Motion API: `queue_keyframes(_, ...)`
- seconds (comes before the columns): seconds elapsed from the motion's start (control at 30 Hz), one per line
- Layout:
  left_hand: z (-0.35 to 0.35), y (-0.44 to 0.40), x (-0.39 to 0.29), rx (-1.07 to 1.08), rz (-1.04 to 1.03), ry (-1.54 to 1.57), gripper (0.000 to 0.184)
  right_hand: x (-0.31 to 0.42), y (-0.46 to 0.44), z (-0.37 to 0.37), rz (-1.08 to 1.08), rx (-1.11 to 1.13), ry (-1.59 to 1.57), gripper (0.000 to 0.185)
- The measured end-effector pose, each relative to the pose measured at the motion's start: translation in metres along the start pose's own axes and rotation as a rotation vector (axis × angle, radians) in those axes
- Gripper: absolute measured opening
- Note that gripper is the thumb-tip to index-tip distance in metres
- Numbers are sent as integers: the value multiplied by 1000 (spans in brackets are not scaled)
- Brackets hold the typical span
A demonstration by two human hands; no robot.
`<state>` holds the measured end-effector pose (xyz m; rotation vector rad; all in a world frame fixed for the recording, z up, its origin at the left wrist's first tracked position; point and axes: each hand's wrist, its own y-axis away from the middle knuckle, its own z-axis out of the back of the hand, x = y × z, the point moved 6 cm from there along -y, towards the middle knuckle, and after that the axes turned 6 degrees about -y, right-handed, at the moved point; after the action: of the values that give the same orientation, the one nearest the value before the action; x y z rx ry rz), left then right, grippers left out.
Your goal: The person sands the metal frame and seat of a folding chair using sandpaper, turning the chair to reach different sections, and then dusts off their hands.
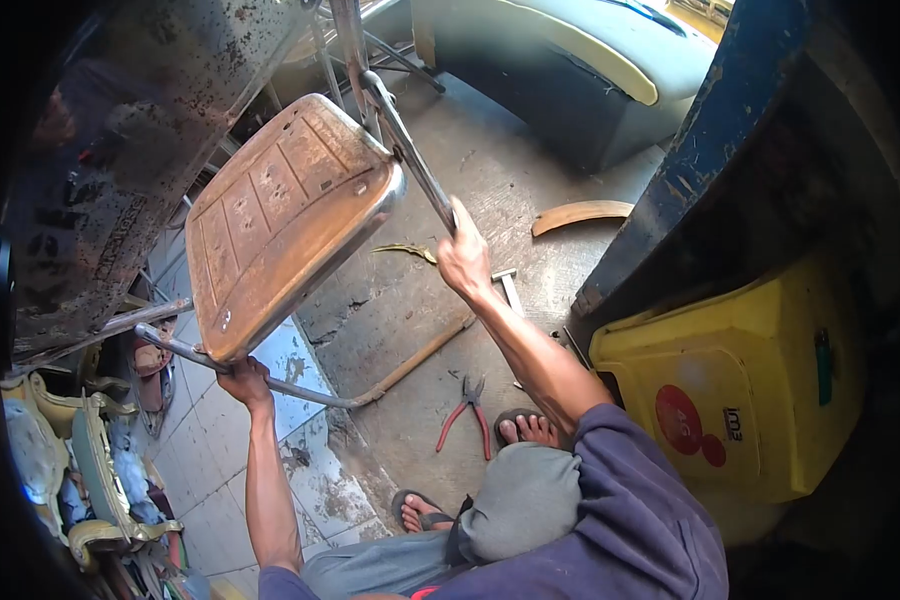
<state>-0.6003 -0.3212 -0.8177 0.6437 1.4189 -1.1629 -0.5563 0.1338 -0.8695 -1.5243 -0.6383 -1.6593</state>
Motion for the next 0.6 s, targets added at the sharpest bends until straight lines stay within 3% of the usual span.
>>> queue_keyframes(0.07,-5,5,-10,-32,36,-32,13,-86,30,1,-117,127,219,65)
queue_keyframes(0.17,-8,3,-12,-78,-53,-80,13,-20,8,5,-38,112,36,65)
queue_keyframes(0.23,7,-2,7,-80,7,-115,6,82,-5,14,246,-5,-44,69)
queue_keyframes(0.27,9,-3,8,-44,56,-127,6,90,-8,8,285,28,-11,78)
queue_keyframes(0.33,-1,1,0,-63,32,-108,8,52,9,3,270,88,10,89)
queue_keyframes(0.43,-6,2,-15,-123,-66,-157,8,-55,52,6,-45,296,84,100)
queue_keyframes(0.47,-9,-4,-14,-131,-78,-150,8,-47,56,13,-79,360,37,97)
queue_keyframes(0.53,-2,-2,-6,-128,-85,-155,11,-25,34,21,55,364,-93,91)
queue_keyframes(0.6,0,0,-5,-54,-21,-111,23,43,2,37,66,368,-270,75)
